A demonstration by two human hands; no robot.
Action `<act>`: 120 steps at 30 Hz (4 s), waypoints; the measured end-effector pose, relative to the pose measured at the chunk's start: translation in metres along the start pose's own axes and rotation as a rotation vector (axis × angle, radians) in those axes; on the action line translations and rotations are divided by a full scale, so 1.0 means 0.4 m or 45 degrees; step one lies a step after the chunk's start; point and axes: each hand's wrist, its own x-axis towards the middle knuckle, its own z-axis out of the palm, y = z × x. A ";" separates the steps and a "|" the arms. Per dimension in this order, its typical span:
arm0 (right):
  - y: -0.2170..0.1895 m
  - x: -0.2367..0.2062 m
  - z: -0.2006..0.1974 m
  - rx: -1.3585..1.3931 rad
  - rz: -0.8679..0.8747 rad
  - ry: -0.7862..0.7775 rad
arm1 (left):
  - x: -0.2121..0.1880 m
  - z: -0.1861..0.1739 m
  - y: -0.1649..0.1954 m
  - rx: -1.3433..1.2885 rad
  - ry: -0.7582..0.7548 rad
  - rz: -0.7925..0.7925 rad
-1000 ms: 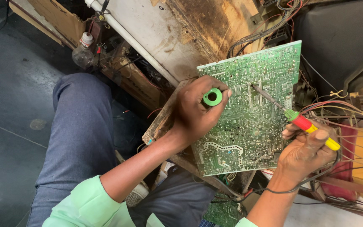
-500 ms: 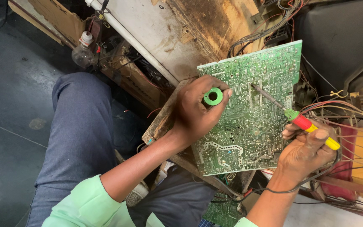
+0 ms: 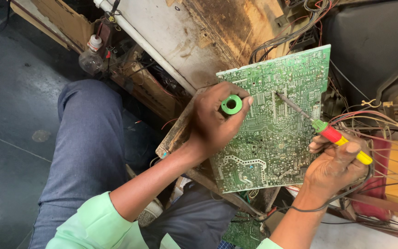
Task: The person sits on the floor holding a green circuit board, first touching points on the board with a red multimeter probe, then uses a soldering iron to solder joints on the board while holding a spool of solder wire in the other hand.
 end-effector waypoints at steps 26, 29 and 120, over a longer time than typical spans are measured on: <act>-0.016 0.005 0.008 -0.044 -0.003 0.003 | 0.004 0.001 0.006 -0.007 0.021 0.007; -0.013 0.004 0.006 -0.025 -0.011 -0.007 | 0.003 0.001 0.005 -0.024 0.019 0.005; -0.047 0.133 -0.052 0.383 -0.084 -0.053 | -0.032 0.086 0.095 0.429 0.050 0.232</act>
